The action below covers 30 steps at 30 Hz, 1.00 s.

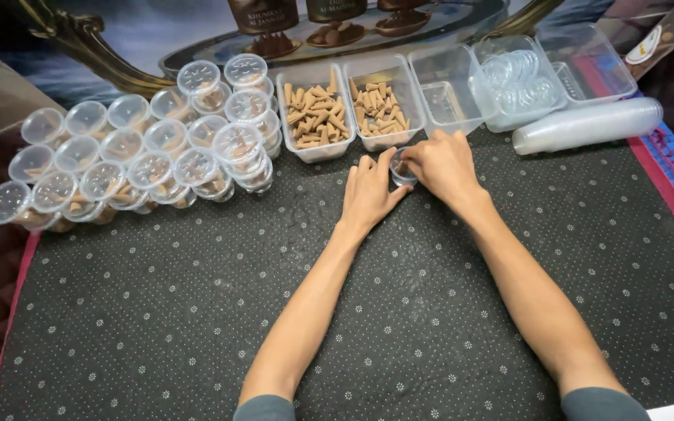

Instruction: Filling small plastic containers with incense cones and then capping them with lids.

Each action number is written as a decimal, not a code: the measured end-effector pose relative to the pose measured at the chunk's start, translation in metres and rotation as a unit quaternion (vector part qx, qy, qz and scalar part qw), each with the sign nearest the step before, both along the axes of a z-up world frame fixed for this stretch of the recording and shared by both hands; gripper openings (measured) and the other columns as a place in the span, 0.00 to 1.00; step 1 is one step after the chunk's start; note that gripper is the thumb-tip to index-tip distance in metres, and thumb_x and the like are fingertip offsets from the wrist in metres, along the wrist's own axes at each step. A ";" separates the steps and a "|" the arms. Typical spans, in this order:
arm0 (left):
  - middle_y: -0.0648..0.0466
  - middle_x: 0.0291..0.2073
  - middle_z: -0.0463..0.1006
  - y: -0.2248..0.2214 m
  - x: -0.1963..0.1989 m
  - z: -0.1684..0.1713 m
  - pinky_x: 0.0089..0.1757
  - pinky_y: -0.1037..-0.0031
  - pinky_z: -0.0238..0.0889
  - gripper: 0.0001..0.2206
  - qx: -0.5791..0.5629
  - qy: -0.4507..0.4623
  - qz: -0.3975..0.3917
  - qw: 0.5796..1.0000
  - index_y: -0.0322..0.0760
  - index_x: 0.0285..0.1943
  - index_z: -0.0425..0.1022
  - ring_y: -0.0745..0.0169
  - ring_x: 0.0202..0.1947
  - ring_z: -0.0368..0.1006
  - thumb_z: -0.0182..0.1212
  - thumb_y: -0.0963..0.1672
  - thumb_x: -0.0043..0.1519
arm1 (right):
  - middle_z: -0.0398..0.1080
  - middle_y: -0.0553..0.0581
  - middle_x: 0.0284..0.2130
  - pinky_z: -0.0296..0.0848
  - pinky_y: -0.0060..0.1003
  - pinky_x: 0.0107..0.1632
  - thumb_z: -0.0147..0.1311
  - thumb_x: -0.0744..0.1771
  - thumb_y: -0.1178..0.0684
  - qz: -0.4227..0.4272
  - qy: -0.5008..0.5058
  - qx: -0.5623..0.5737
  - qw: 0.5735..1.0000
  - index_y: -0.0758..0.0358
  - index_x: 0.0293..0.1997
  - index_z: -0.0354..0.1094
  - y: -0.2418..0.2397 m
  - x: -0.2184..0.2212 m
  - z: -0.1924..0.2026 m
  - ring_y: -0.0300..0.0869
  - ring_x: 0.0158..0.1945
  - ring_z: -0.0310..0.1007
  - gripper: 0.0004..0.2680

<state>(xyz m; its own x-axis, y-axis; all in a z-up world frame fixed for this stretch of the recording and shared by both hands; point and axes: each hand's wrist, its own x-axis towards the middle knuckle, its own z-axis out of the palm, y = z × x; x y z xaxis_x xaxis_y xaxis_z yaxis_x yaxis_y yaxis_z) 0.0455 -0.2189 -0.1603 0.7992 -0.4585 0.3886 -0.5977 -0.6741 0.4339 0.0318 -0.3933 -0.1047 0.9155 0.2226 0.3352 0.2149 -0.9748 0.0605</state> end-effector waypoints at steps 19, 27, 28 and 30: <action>0.39 0.41 0.78 -0.001 0.000 0.004 0.39 0.58 0.62 0.36 -0.022 -0.025 -0.011 0.999 0.33 0.68 0.62 0.43 0.41 0.69 0.73 0.52 0.55 | 0.82 0.50 0.30 0.79 0.52 0.52 0.59 0.70 0.58 0.058 -0.031 0.047 0.997 0.52 0.38 0.82 0.015 0.074 0.071 0.45 0.32 0.83 0.06; 0.40 0.39 0.76 -0.001 0.000 0.007 0.38 0.58 0.61 0.35 -0.025 -0.021 -0.007 0.999 0.33 0.67 0.64 0.42 0.40 0.69 0.72 0.52 0.55 | 0.80 0.54 0.29 0.59 0.49 0.48 0.55 0.65 0.52 -0.048 0.044 -0.212 0.975 0.43 0.32 0.80 0.011 0.198 -0.014 0.50 0.49 0.71 0.06; 0.40 0.39 0.76 -0.001 0.001 0.007 0.38 0.58 0.61 0.35 -0.025 -0.022 -0.006 0.999 0.33 0.67 0.64 0.42 0.40 0.69 0.72 0.52 0.55 | 0.80 0.54 0.29 0.59 0.49 0.48 0.55 0.65 0.52 -0.047 0.042 -0.212 0.975 0.43 0.32 0.80 0.013 0.200 -0.015 0.50 0.49 0.71 0.06; 0.42 0.39 0.77 -0.001 0.001 0.006 0.39 0.59 0.61 0.34 -0.024 -0.008 -0.011 1.000 0.34 0.68 0.63 0.44 0.41 0.68 0.71 0.53 0.56 | 0.80 0.52 0.32 0.58 0.48 0.51 0.53 0.66 0.54 -0.067 0.081 -0.219 0.970 0.46 0.33 0.79 0.014 0.203 -0.017 0.49 0.51 0.69 0.07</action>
<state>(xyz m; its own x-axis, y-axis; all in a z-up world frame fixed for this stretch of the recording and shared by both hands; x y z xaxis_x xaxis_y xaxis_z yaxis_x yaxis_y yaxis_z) 0.0460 -0.2201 -0.1541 0.7832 -0.4561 0.4226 -0.6186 -0.6403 0.4554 0.2347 -0.3793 -0.1221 0.9789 0.1864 0.0835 0.1295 -0.8826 0.4519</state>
